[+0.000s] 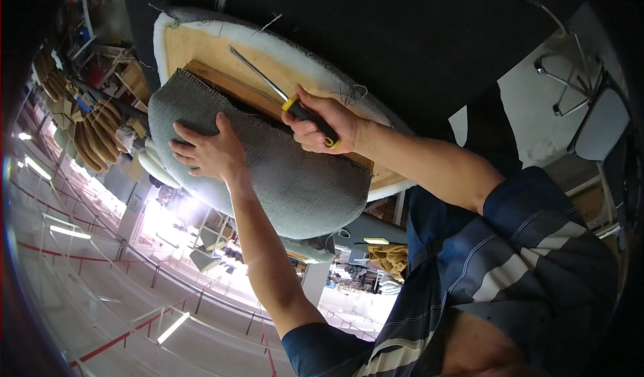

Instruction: The person attaches fabric to a cushion frame using a staple gun, tucks the fabric edge into the frame with a screwdriver, staples the fabric again, and smooths the cushion by hand.

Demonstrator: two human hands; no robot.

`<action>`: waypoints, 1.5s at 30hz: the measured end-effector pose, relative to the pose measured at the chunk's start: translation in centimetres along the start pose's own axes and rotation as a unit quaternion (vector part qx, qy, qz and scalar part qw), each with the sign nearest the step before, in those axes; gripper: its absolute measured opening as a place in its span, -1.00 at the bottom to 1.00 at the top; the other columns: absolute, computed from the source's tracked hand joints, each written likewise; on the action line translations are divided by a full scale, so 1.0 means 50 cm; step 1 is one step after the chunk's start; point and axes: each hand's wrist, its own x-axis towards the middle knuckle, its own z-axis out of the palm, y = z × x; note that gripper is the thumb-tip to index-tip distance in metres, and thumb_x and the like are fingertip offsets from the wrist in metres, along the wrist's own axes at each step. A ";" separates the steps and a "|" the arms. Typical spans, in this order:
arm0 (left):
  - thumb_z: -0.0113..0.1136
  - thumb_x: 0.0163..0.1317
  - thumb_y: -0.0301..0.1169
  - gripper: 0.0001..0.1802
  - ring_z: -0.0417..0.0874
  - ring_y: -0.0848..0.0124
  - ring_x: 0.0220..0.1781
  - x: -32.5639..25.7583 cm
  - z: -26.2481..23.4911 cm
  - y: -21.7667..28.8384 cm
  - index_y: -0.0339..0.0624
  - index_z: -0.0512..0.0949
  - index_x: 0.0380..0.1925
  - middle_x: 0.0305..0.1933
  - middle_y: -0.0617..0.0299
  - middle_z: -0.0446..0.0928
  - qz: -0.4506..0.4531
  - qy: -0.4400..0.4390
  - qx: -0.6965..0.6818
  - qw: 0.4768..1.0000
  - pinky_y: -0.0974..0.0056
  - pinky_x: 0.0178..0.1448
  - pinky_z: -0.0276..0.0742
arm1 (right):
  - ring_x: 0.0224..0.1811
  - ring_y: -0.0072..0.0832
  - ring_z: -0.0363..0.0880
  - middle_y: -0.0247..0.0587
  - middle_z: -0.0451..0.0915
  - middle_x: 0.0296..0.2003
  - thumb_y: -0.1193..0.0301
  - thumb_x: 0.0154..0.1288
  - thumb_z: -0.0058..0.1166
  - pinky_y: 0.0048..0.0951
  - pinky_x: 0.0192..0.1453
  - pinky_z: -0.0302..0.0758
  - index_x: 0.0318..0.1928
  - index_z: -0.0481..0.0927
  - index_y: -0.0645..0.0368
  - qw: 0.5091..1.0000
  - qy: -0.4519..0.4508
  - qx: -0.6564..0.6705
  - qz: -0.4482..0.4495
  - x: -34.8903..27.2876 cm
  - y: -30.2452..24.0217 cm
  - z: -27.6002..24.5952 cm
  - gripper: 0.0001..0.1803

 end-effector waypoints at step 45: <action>0.14 0.13 0.34 0.03 -0.18 -0.23 0.59 -0.123 -0.003 -0.063 0.20 0.03 0.51 0.61 -0.09 -0.19 0.006 -0.034 -0.094 0.995 -0.42 0.47 -0.14 | -0.27 -0.16 0.67 0.04 0.66 -0.25 0.35 0.34 0.12 -0.22 -0.16 0.52 0.24 0.45 0.05 0.490 0.228 -0.840 -0.044 -0.232 -0.043 0.087 -0.53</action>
